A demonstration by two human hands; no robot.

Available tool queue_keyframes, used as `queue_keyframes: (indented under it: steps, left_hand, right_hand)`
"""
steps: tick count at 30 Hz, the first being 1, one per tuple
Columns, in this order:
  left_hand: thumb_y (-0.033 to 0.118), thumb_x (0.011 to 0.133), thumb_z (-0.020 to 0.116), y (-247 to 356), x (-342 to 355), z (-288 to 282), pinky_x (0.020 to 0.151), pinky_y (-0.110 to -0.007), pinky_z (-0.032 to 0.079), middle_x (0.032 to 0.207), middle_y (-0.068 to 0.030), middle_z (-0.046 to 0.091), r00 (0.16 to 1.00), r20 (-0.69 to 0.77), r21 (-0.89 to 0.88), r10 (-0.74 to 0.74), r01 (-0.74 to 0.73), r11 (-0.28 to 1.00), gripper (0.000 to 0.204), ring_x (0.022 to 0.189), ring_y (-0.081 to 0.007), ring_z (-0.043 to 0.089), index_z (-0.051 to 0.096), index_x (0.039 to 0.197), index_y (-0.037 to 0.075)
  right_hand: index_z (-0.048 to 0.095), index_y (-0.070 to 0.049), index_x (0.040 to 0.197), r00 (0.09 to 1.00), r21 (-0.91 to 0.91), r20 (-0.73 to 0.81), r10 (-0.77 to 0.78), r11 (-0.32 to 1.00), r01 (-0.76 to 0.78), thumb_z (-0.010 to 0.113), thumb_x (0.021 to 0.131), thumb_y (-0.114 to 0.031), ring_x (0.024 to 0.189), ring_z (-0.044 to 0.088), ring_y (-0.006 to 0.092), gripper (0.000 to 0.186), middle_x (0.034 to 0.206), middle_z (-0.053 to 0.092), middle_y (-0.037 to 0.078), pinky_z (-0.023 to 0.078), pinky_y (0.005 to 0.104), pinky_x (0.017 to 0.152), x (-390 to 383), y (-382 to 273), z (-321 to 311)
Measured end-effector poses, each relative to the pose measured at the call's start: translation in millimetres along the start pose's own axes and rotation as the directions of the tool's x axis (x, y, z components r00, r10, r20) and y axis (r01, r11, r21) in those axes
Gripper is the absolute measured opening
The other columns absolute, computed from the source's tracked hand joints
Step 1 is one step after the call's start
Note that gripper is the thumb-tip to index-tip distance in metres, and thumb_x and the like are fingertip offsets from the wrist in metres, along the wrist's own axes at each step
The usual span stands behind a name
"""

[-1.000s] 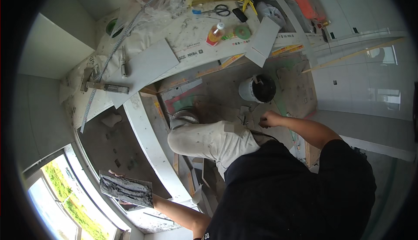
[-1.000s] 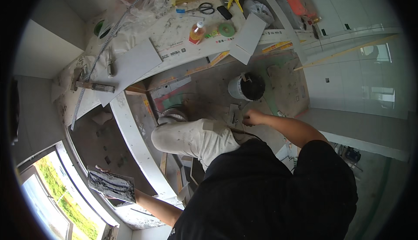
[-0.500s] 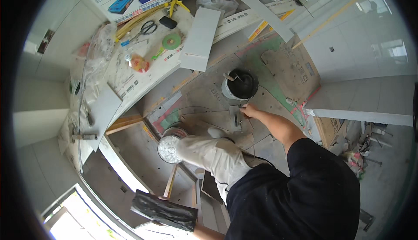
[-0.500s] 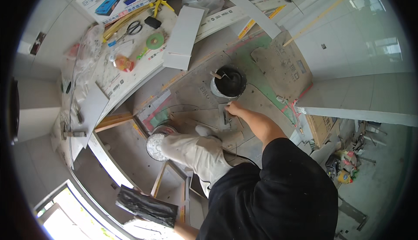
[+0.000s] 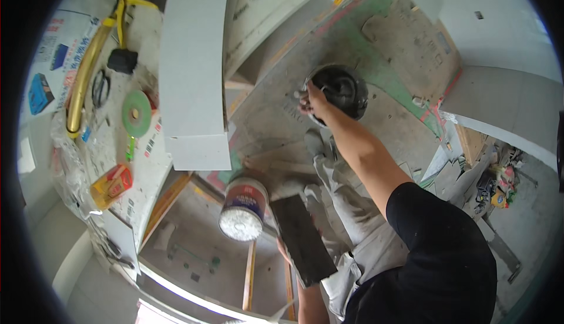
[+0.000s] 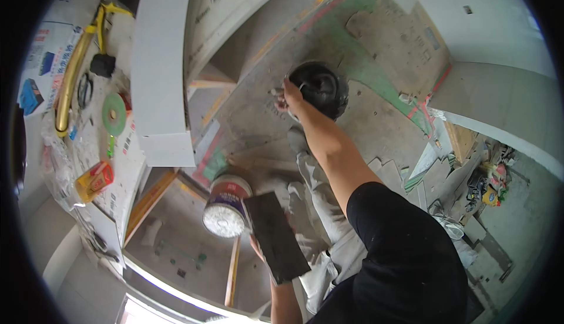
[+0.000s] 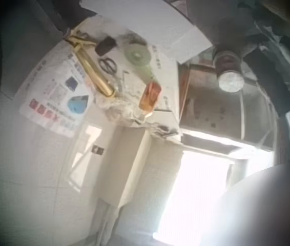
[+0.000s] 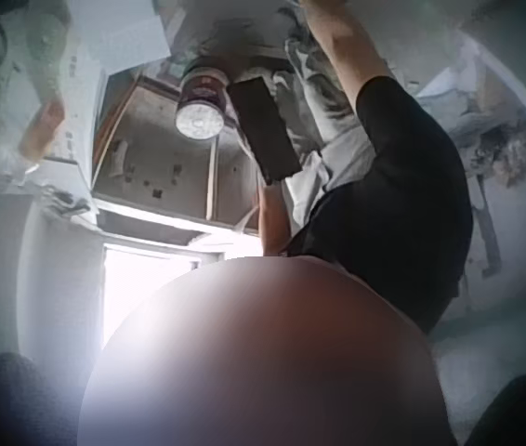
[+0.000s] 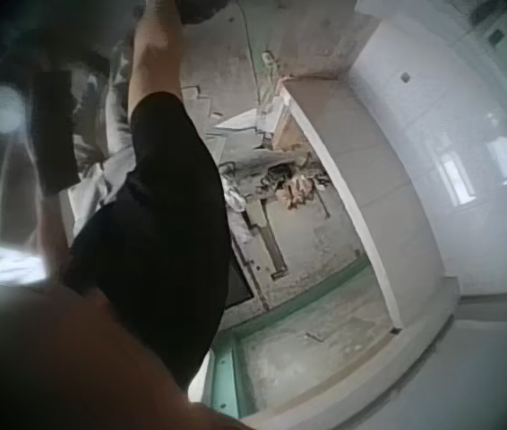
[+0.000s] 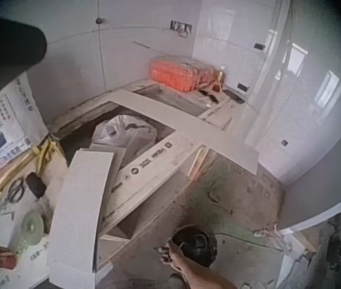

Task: Apply mortar to ceramic tiles and install them on a wall surface.

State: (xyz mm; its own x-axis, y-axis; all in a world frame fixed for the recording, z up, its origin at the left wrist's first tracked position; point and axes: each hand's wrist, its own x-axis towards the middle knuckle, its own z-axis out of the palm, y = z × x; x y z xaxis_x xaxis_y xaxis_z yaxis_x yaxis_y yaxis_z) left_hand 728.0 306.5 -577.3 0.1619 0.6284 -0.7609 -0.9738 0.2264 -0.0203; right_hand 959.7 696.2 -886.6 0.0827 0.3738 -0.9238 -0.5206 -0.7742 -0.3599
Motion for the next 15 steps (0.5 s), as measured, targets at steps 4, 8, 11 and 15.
queue_keyframes:
  steps: [4, 8, 11, 15]
  left_hand:
    - [0.075, 0.108, 0.054, -35.2, 73.5, 60.1, 0.124, -0.066, 0.052, 0.181, -0.0201, 0.042, 1.0, 0.02, -0.046, -0.018, 0.019, 0.999, 0.096, 0.167, -0.0452, 0.04, 0.037, 0.181, 0.014]
    - [0.075, 0.107, 0.059, -19.1, 99.4, 89.4, 0.123, -0.066, 0.051, 0.183, -0.0171, 0.041, 0.998, 0.047, 0.029, -0.046, 0.045, 0.999, 0.097, 0.168, -0.0446, 0.038, 0.035, 0.182, 0.017]
    - [0.073, 0.106, 0.064, -7.3, 114.6, 89.9, 0.123, -0.068, 0.05, 0.182, -0.0163, 0.042, 0.993, 0.108, 0.081, -0.042, 0.033, 0.996, 0.098, 0.169, -0.0447, 0.038, 0.035, 0.182, 0.018]
    - [0.067, 0.105, 0.069, -19.8, 137.5, 102.8, 0.124, -0.071, 0.047, 0.179, -0.0161, 0.046, 0.987, 0.118, 0.067, -0.108, 0.1, 0.993, 0.096, 0.167, -0.0453, 0.04, 0.038, 0.18, 0.018]
  right_hand:
    - [0.071, -0.016, 0.121, 1.0, -0.004, 0.015, -0.01, 1.0, 0.01, 0.076, 0.111, -0.052, 0.077, 0.066, 0.0227, 0.038, 0.097, 0.073, 0.005, 0.065, 0.0527, 0.086, 45.1, -22.3, -47.6]
    - [0.072, -0.013, 0.123, 1.0, -0.168, 0.026, 0.017, 0.986, -0.012, 0.082, 0.107, -0.035, 0.078, 0.068, 0.0191, 0.029, 0.094, 0.069, 0.004, 0.058, 0.0401, 0.071, -36.7, -2.2, -98.8]
    - [0.067, -0.011, 0.148, 0.995, -0.276, 0.089, 0.038, 0.961, -0.012, 0.078, 0.105, -0.021, 0.079, 0.069, 0.0199, 0.046, 0.098, 0.071, 0.008, 0.053, 0.0349, 0.063, -173.3, -31.0, -128.6]
    - [0.049, -0.007, 0.172, 0.969, -0.249, 0.24, 0.058, 0.969, 0.003, 0.067, 0.108, -0.016, 0.084, 0.074, 0.0234, 0.067, 0.104, 0.076, 0.017, 0.056, 0.0389, 0.063, -289.5, -45.0, -242.2]
